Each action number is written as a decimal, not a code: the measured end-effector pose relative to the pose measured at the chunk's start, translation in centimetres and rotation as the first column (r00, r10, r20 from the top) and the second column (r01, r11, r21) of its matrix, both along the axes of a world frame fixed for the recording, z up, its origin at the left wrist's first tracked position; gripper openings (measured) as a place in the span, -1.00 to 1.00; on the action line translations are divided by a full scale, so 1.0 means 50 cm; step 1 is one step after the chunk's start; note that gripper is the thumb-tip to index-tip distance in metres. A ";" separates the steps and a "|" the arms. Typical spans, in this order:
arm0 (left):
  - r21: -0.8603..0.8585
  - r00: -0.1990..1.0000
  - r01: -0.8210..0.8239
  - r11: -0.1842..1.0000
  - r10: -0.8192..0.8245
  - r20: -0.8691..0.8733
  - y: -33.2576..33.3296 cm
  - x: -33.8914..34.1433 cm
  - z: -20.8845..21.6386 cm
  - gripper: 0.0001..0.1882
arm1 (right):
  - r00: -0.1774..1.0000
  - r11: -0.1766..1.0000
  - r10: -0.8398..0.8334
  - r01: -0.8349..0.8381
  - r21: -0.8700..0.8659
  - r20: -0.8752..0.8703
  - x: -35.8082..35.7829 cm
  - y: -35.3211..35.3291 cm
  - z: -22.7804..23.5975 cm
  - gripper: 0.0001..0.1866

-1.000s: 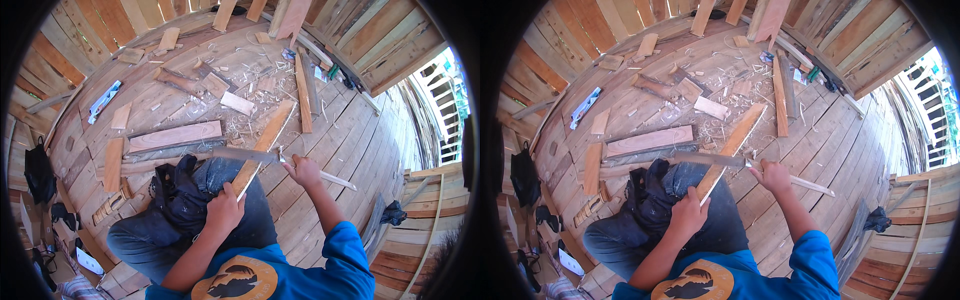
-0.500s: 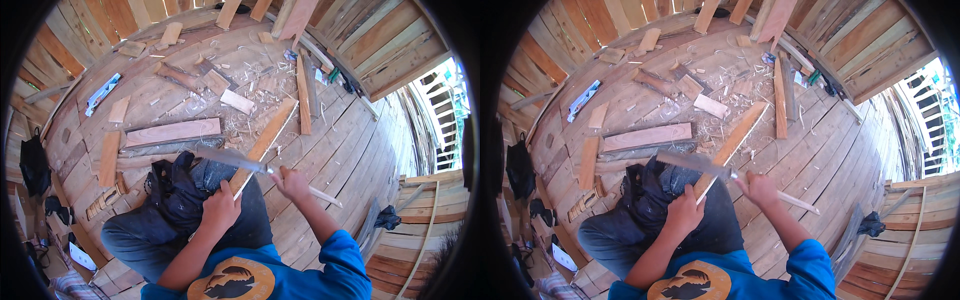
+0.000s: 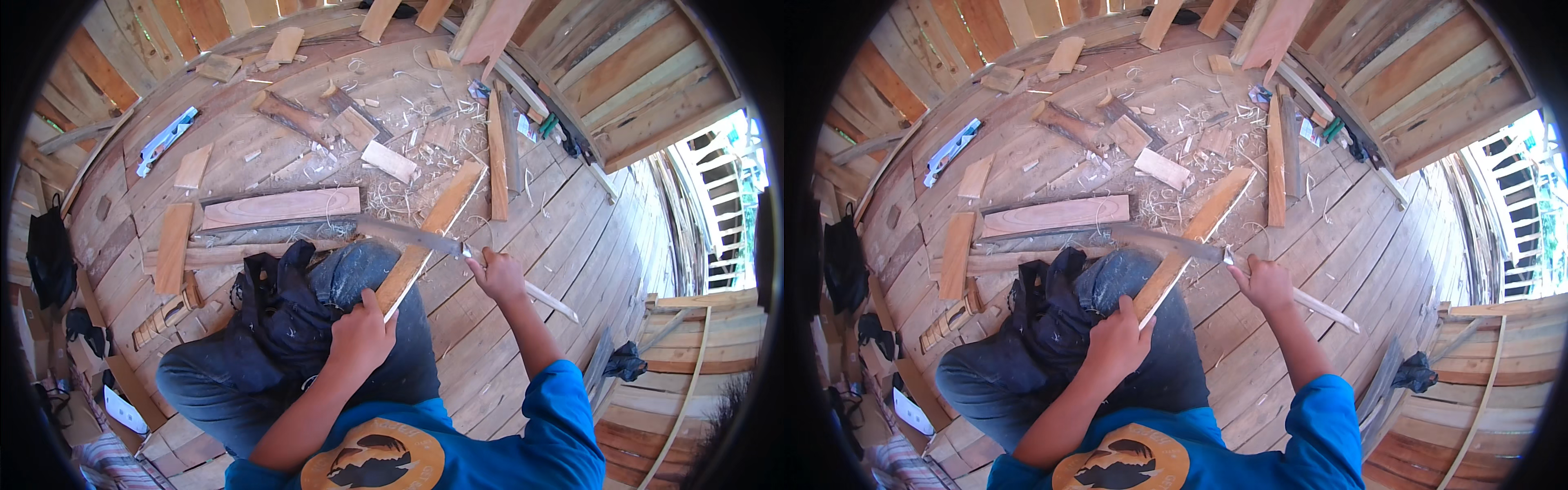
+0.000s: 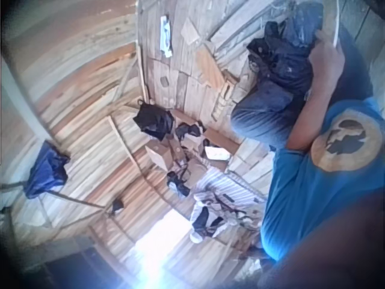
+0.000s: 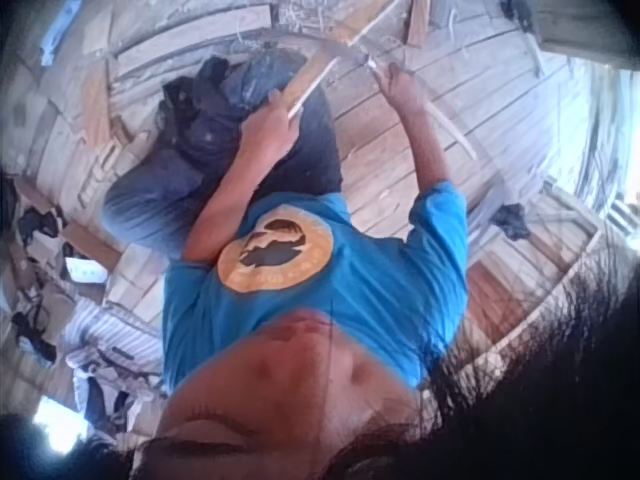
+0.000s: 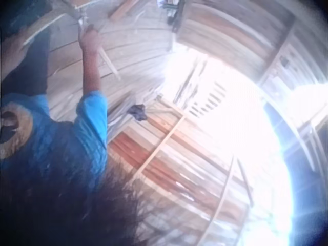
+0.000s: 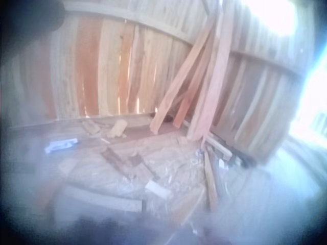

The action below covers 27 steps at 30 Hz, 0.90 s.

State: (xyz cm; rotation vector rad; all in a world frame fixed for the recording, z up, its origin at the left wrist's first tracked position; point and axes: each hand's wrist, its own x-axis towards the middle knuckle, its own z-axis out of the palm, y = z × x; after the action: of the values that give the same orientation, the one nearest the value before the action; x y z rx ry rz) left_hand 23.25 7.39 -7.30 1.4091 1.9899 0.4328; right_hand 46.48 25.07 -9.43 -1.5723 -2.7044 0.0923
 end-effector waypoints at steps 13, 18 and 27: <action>-0.001 0.999 -0.032 0.999 0.032 0.028 0.003 0.004 -0.001 -0.61 | 0.999 0.998 -0.039 0.039 -0.043 0.007 -0.004 0.017 0.005 -0.41; -0.017 0.999 -0.038 0.999 0.039 0.022 -0.006 -0.001 -0.005 -0.62 | 0.993 0.983 0.117 -0.114 -0.143 0.012 -0.041 -0.041 0.017 -0.44; -0.056 0.998 -0.015 0.998 0.018 0.052 0.006 0.003 0.003 -0.61 | 1.000 0.993 -0.006 0.008 -0.118 0.013 0.005 0.044 0.000 -0.41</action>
State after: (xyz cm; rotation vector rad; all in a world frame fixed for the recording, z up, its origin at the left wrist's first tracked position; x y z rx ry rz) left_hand 23.38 7.68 -7.15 1.3352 1.9574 0.4142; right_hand 46.75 27.26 -9.41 -1.6164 -2.7500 0.2473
